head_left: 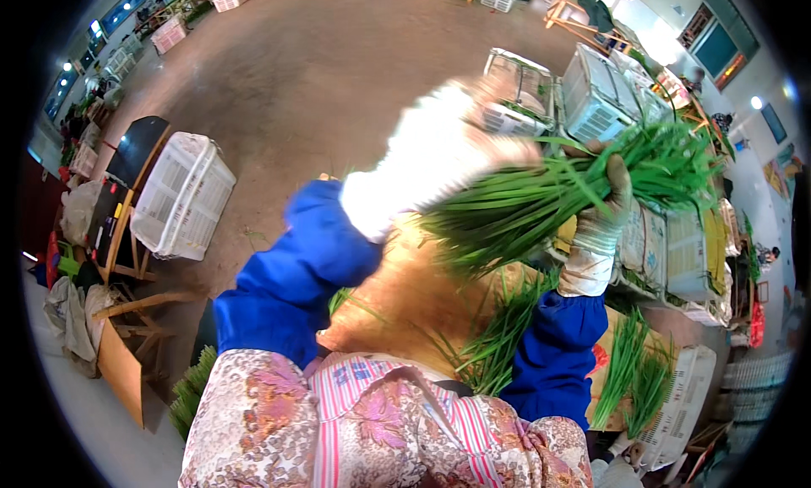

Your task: The person gathers chives from a table into a bunch, shakes them to align the ends, and ties the bunch with a thin red string.

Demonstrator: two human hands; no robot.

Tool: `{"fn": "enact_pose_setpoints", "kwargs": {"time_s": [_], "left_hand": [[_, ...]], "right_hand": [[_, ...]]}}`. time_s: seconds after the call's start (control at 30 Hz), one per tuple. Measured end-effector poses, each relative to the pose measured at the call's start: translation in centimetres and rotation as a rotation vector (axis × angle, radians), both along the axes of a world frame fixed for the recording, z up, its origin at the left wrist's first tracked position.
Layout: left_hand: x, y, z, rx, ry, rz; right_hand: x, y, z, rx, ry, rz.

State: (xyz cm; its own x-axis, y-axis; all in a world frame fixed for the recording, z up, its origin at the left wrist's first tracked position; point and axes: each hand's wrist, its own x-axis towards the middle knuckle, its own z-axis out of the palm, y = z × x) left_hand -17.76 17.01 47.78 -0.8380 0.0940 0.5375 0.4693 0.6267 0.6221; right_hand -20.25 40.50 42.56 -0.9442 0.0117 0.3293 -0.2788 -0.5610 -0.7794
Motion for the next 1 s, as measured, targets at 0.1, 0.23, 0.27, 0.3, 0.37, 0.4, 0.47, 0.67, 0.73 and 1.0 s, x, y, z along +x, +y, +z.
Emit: {"fn": "enact_pose_setpoints", "kwargs": {"time_s": [0.1,0.23,0.27,0.3,0.37,0.4,0.47,0.67,0.73,1.0], "left_hand": [[-1.8,-3.9,-1.0,0.799,0.033,-0.102],[0.4,-6.1,-5.2,0.702,-0.470,0.035],[0.8,-5.6,-6.8,0.592,-0.619,0.091],[1.0,-5.5,-9.3,0.559,-0.790,0.064],[1.6,-4.4,-12.9,0.540,-0.845,0.020],[1.1,-3.8,-13.9,0.580,-0.757,-0.011],[0.4,-2.9,-13.8,0.639,-0.667,-0.109],[-3.2,-0.4,-13.3,0.992,-0.865,-0.720],[-2.9,-1.0,-13.3,0.921,-0.832,-0.693],[-3.5,1.9,-14.0,0.833,-0.851,-0.401]], "right_hand": [[0.7,3.3,-0.6,-0.222,-0.049,-0.156],[-0.5,11.7,-3.2,-0.183,0.062,-0.495],[-0.2,12.1,-3.2,-0.229,0.072,-0.478],[0.0,11.9,-3.3,-0.279,0.068,-0.442],[0.4,12.1,-3.1,-0.292,0.085,-0.397],[0.4,12.6,-3.4,-0.254,0.095,-0.391],[0.4,13.9,-4.3,-0.156,0.109,-0.448],[1.1,16.8,-5.4,-0.193,0.151,-0.356],[0.4,16.5,-6.7,-0.200,0.114,-0.304],[2.2,15.1,-6.3,-0.202,-0.092,-0.568]]}}
